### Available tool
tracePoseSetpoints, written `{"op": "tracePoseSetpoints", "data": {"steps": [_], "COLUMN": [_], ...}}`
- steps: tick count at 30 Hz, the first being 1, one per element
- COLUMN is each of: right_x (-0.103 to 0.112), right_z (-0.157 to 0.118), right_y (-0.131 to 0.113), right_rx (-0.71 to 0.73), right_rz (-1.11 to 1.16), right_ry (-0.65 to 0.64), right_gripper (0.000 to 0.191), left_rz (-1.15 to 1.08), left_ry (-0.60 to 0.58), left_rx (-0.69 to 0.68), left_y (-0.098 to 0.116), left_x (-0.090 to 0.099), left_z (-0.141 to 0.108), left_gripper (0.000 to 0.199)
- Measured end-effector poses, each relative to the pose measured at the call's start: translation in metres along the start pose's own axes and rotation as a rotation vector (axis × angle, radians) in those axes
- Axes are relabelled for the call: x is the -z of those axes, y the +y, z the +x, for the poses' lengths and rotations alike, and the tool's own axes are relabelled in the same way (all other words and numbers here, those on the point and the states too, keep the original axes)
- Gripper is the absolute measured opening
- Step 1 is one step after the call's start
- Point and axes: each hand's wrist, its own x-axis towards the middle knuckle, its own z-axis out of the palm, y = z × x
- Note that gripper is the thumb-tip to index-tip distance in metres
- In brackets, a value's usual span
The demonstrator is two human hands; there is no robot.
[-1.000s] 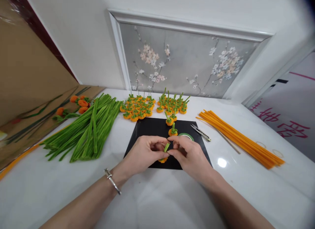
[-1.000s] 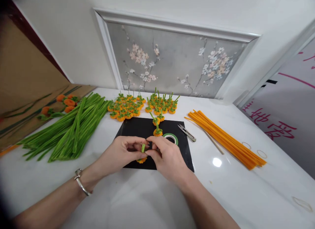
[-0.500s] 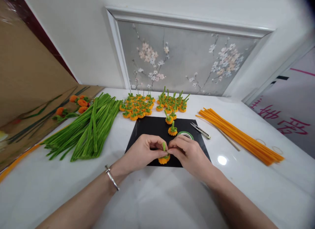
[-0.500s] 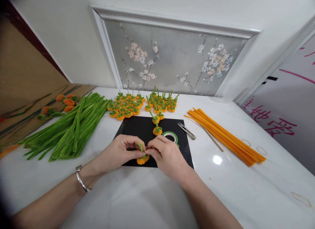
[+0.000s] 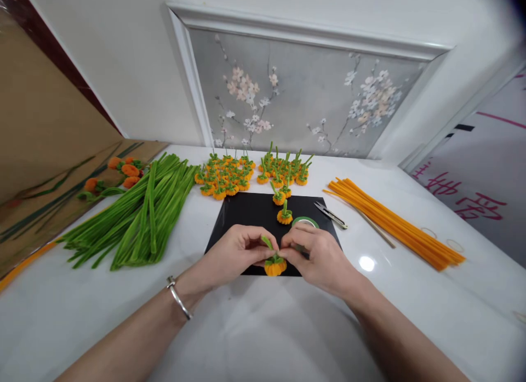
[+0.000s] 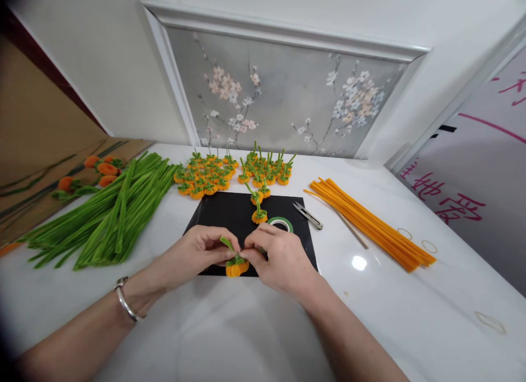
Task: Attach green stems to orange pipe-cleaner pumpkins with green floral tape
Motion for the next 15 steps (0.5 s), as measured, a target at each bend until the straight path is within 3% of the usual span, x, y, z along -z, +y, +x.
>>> {"op": "tracePoseSetpoints", "data": {"steps": [6, 10, 15], "right_x": [-0.004, -0.011, -0.013], "right_z": [0.0, 0.0, 0.002], "right_y": [-0.004, -0.007, -0.012], "right_rx": [-0.186, -0.283, -0.286], "right_rz": [0.356, 0.696, 0.772], "right_ry": [-0.06, -0.125, -0.06], "right_gripper": [0.004, 0.015, 0.022], "left_rz": [-0.004, -0.081, -0.148], "left_ry": [-0.019, -0.042, 0.003], "left_rx": [-0.102, -0.175, -0.164], "left_y": [0.001, -0.001, -0.002], "left_x": [0.002, 0.002, -0.001], "left_z": [-0.002, -0.004, -0.002], "left_gripper": [0.01, 0.007, 0.008]}}
